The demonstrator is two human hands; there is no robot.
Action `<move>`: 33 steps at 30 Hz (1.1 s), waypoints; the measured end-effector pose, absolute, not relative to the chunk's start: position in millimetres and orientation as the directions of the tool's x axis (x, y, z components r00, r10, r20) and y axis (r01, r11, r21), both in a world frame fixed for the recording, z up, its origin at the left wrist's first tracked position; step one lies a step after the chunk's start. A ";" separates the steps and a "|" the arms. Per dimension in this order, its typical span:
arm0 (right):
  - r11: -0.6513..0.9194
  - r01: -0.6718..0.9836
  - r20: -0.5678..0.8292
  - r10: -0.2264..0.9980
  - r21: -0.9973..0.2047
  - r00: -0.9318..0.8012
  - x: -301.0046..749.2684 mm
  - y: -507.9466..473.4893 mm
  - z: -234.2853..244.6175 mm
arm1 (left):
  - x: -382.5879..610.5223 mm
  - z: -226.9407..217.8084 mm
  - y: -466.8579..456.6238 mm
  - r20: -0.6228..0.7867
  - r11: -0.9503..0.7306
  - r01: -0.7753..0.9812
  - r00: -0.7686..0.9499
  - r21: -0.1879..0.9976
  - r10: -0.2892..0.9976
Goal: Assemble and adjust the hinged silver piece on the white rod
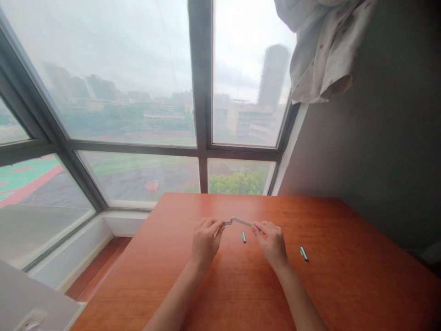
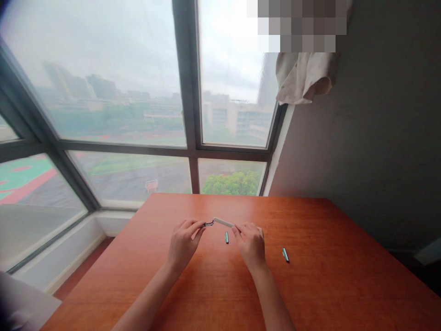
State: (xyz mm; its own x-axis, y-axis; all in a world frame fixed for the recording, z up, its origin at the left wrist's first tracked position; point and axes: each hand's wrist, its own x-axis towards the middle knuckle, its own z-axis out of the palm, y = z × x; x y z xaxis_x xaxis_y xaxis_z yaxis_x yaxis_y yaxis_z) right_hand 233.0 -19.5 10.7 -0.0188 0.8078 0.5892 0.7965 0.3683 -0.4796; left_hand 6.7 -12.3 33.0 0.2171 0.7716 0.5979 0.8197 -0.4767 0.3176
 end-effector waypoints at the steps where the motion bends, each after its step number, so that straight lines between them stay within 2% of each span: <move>1: 0.376 0.795 0.588 0.808 -0.476 -0.029 232.9 -19.6 10.9 | 6.6 33.0 -12.2 0.601 -0.477 0.820 0.215 0.317 0.770; 14: 0.367 0.808 0.614 0.789 -0.461 -0.009 234.2 -18.9 10.8 | 7.6 31.7 -11.8 0.595 -0.479 0.819 0.223 0.315 0.772; 20: 0.370 0.773 0.603 0.797 -0.514 0.019 233.8 -19.8 11.6 | 6.7 31.3 -11.8 0.599 -0.484 0.814 0.222 0.321 0.770; 33: 0.398 0.788 0.585 0.809 -0.470 -0.059 233.9 -20.2 11.7 | 6.1 33.3 -11.5 0.608 -0.481 0.816 0.213 0.319 0.765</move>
